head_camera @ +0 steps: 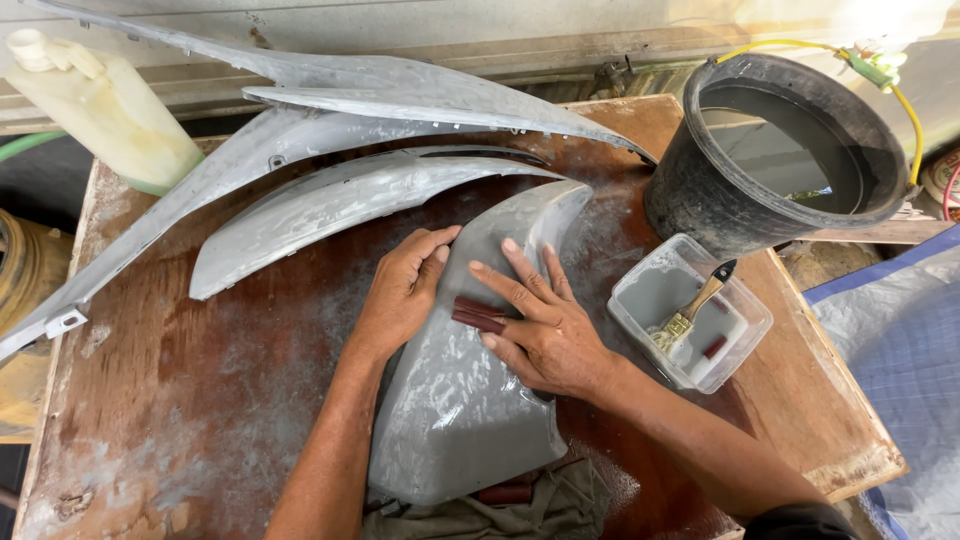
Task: The person sands a grey plastic motorcycle fender with a sanding block, repeatedly dipping the block into a container of water. They work on the curved surface and edges of the fender, which rests on a wooden table alongside other similar parts.
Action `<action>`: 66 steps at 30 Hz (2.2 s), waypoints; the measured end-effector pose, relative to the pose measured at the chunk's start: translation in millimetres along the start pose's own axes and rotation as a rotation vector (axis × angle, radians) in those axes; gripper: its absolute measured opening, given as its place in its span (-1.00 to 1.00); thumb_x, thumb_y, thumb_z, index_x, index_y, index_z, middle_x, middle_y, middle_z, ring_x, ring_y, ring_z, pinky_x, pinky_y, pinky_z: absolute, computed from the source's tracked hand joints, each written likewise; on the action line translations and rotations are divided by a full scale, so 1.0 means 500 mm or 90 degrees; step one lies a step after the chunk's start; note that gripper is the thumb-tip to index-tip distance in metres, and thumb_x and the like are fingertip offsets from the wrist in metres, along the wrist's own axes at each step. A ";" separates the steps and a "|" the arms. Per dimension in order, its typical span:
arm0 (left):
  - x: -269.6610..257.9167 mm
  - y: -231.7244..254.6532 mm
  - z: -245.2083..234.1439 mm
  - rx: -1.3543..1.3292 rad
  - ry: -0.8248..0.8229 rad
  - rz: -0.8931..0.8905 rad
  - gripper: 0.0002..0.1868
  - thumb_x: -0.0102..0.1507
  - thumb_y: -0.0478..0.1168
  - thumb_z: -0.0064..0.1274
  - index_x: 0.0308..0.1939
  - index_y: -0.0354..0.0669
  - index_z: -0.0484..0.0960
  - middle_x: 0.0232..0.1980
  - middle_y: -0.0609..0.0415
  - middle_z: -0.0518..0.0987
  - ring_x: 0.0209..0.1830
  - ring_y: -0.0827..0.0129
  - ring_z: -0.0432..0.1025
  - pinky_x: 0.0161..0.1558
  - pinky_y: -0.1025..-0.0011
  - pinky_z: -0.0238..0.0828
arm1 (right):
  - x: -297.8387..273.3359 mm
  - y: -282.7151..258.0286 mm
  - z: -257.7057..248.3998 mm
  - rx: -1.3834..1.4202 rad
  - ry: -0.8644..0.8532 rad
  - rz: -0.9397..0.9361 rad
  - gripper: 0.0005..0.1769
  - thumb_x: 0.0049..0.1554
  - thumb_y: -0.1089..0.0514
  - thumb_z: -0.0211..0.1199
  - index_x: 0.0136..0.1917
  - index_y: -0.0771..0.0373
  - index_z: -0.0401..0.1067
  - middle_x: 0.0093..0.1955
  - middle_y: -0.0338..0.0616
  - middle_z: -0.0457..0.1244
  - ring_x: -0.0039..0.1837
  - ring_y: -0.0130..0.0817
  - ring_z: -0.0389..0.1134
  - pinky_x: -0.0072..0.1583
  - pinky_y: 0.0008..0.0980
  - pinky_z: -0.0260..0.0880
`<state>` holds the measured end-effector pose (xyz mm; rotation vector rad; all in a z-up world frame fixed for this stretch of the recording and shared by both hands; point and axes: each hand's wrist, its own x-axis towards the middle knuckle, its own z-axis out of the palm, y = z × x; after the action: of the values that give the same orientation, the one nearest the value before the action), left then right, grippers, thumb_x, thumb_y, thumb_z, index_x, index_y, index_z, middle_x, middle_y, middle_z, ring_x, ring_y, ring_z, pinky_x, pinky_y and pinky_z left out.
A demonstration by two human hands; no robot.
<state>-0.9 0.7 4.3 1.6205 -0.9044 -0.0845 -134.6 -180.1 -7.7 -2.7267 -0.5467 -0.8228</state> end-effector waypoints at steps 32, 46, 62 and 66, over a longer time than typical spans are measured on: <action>-0.003 -0.002 0.010 0.034 0.012 0.027 -0.70 0.45 -0.36 -0.17 0.21 -0.31 0.58 -0.21 -0.15 0.57 -0.22 0.24 0.46 -0.11 0.20 0.44 | 0.035 0.046 -0.024 0.015 0.053 0.083 -0.60 0.32 -0.08 0.04 -0.18 0.10 0.58 0.64 -0.19 0.00 0.69 0.04 -0.22 0.57 0.22 -0.40; -0.023 0.026 0.106 0.374 0.140 0.246 -0.62 0.33 -0.35 0.03 0.25 -0.21 0.57 0.20 -0.07 0.46 0.14 0.08 0.43 0.11 0.16 0.42 | -0.075 0.075 -0.112 0.038 0.108 0.162 -0.65 0.30 -0.02 0.08 -0.10 0.15 0.62 0.51 -0.02 0.19 0.60 0.12 0.02 0.55 0.26 -0.26; -0.036 0.057 0.506 0.522 -0.294 0.171 -0.46 0.40 -0.02 -0.34 0.25 -0.33 0.50 0.12 -0.25 0.55 0.27 -0.11 0.38 0.45 -0.24 -0.06 | -0.279 0.207 -0.155 -0.337 -0.301 0.373 -0.79 0.18 0.02 0.14 0.01 -0.02 0.56 0.39 -0.49 0.26 0.62 -0.02 0.04 0.45 0.50 0.03; -0.033 0.074 0.512 0.552 -0.394 0.085 -0.40 0.36 -0.04 -0.44 0.22 -0.34 0.56 0.19 -0.25 0.55 0.32 -0.10 0.33 0.49 -0.28 -0.24 | -0.302 0.204 -0.141 -0.306 -0.308 0.432 -0.73 0.21 -0.09 0.07 0.02 -0.05 0.55 0.36 -0.45 0.28 0.67 -0.08 -0.01 0.49 0.46 -0.01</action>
<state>-163.5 -195.8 -42.6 2.3819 -1.6746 -0.1126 -242.2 -337.7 -48.7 -3.2106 0.5744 -0.1184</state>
